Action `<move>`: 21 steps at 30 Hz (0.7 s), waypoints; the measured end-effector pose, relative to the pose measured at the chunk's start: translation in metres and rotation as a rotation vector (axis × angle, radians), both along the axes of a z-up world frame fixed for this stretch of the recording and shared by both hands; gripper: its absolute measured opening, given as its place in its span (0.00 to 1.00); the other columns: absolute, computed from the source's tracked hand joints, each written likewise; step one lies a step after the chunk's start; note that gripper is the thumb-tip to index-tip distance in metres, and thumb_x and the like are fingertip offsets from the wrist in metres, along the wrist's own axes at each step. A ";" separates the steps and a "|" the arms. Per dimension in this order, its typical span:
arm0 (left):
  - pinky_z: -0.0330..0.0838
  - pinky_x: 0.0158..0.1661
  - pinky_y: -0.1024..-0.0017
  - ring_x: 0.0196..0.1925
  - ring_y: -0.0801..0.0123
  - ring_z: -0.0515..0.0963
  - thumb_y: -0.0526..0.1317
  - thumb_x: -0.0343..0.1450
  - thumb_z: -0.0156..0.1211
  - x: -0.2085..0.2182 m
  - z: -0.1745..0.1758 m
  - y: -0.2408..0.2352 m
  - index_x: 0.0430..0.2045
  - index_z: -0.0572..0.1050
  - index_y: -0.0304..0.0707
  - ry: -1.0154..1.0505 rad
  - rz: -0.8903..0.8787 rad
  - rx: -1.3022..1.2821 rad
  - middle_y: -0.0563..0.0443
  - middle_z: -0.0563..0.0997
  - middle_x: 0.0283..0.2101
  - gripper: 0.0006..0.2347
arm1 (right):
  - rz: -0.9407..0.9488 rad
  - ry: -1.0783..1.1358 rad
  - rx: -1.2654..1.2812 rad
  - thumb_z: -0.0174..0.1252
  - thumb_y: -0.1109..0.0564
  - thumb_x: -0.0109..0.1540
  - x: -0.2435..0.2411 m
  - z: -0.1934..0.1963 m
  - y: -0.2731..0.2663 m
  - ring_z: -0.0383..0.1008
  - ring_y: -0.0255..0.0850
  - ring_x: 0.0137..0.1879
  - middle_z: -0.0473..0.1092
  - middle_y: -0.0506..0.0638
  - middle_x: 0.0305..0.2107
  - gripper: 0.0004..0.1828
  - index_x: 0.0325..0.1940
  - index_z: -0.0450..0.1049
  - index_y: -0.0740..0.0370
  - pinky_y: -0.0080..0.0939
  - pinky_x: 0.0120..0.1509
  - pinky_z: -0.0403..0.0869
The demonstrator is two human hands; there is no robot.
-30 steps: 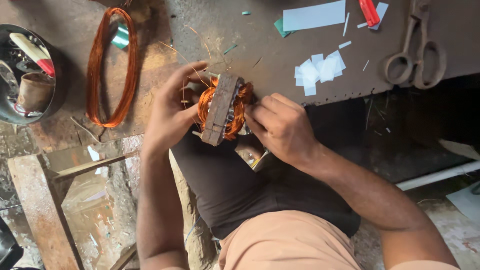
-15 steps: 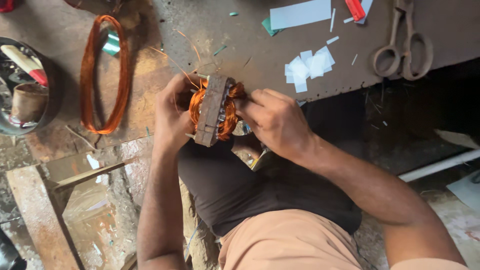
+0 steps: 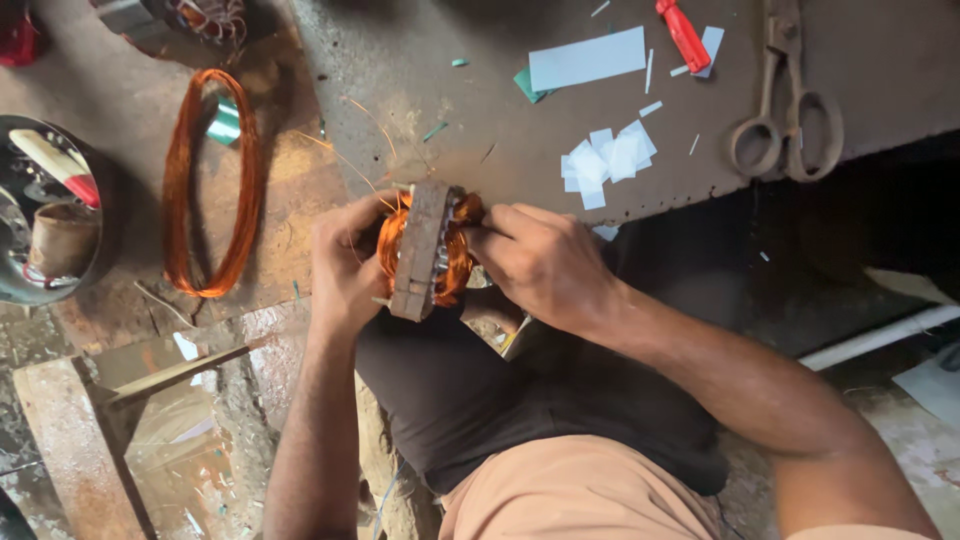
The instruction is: The person cuts strips of insulation paper using scissors and inserts them into the slots of a motor stator. They then manually wind and seat copper wire coils into the stator core by hand.
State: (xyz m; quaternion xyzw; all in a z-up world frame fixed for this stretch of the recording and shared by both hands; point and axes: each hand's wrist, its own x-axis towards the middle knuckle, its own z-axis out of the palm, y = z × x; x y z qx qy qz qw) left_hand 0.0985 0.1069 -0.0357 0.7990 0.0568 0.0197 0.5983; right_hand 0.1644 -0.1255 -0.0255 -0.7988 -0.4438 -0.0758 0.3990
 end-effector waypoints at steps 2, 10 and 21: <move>0.74 0.45 0.79 0.42 0.79 0.81 0.27 0.67 0.65 0.001 0.000 -0.001 0.47 0.78 0.24 -0.041 0.000 0.168 0.52 0.84 0.39 0.14 | -0.015 0.020 0.003 0.67 0.63 0.61 -0.001 0.000 -0.002 0.74 0.46 0.36 0.69 0.51 0.31 0.04 0.39 0.79 0.63 0.46 0.39 0.73; 0.76 0.48 0.77 0.46 0.78 0.81 0.25 0.69 0.62 -0.003 0.002 0.000 0.51 0.77 0.25 0.002 -0.003 0.050 0.49 0.85 0.42 0.15 | 0.008 0.017 0.014 0.66 0.65 0.59 0.001 0.000 0.003 0.75 0.47 0.36 0.70 0.51 0.31 0.03 0.36 0.78 0.64 0.47 0.39 0.74; 0.77 0.48 0.75 0.46 0.77 0.81 0.27 0.69 0.67 0.011 0.019 0.001 0.51 0.76 0.27 0.040 -0.080 0.090 0.48 0.85 0.42 0.16 | 0.100 0.013 -0.135 0.68 0.60 0.58 0.015 0.005 -0.006 0.74 0.50 0.33 0.69 0.52 0.27 0.08 0.31 0.74 0.63 0.50 0.36 0.73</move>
